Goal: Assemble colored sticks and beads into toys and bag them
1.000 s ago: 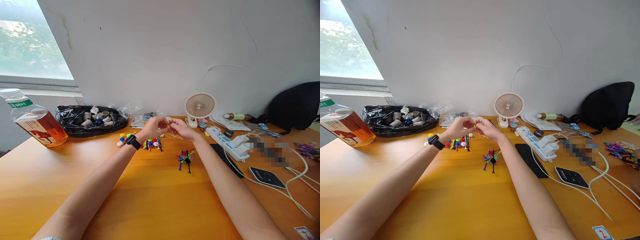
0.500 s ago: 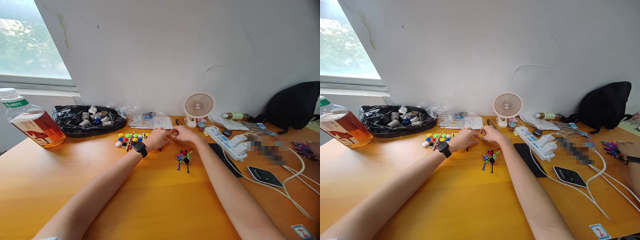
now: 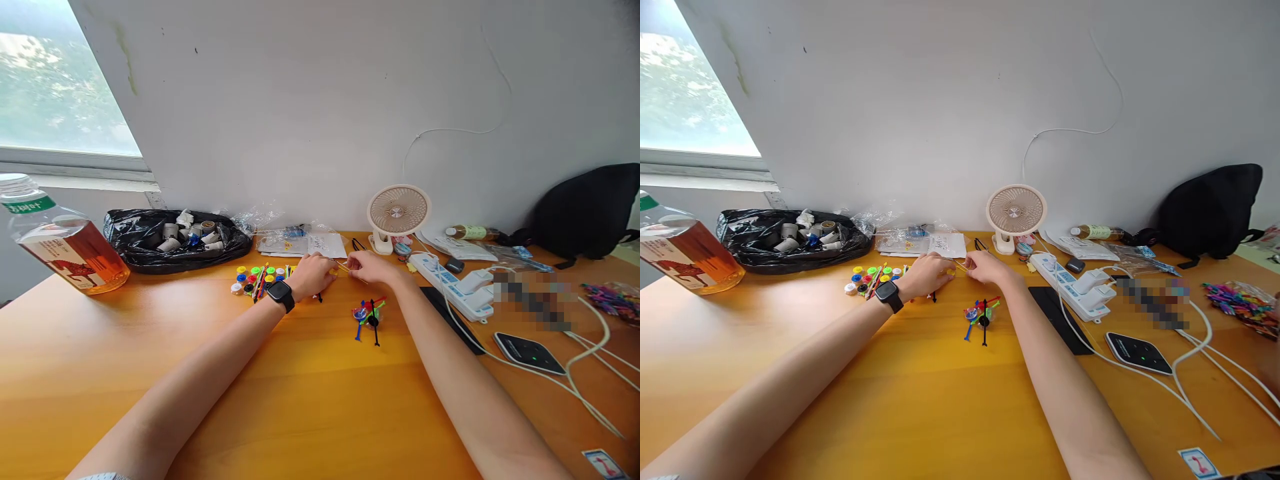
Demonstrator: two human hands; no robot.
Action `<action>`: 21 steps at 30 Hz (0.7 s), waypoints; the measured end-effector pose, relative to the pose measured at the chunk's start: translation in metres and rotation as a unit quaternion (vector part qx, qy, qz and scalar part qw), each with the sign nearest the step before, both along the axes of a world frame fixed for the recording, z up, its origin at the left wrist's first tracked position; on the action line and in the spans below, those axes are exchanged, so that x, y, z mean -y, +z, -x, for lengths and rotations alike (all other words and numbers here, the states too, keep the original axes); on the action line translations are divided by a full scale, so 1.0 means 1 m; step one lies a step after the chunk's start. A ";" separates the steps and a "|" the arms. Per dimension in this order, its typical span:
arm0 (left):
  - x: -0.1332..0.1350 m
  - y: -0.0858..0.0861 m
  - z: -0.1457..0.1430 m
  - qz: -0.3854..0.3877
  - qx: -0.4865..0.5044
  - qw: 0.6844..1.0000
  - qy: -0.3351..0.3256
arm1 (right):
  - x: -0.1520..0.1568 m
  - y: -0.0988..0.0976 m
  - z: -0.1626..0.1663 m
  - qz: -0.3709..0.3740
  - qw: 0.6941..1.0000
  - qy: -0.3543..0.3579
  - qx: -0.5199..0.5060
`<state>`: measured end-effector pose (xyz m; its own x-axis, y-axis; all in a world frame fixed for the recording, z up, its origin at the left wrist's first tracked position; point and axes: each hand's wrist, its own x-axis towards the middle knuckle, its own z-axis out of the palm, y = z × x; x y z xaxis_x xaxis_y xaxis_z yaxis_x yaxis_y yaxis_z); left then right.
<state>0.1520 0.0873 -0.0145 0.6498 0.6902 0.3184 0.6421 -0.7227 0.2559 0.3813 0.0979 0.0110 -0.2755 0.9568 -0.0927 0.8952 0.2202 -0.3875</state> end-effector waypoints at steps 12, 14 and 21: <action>-0.009 -0.001 0.007 0.025 0.022 0.999 -0.022 | 0.038 0.055 0.020 0.340 0.918 0.204 0.007; -0.010 0.004 0.012 0.024 0.008 0.999 -0.023 | 0.038 0.050 0.024 0.374 0.906 0.195 0.032; -0.011 0.010 0.020 0.016 -0.018 1.000 -0.003 | 0.029 0.039 0.020 0.370 0.909 0.192 0.014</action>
<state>0.1318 0.0987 -0.0046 0.6646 0.6958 0.2725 0.6471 -0.7182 0.2557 0.3615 0.0690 0.0501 -0.5642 0.4629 -0.6836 0.8188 0.2073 -0.5354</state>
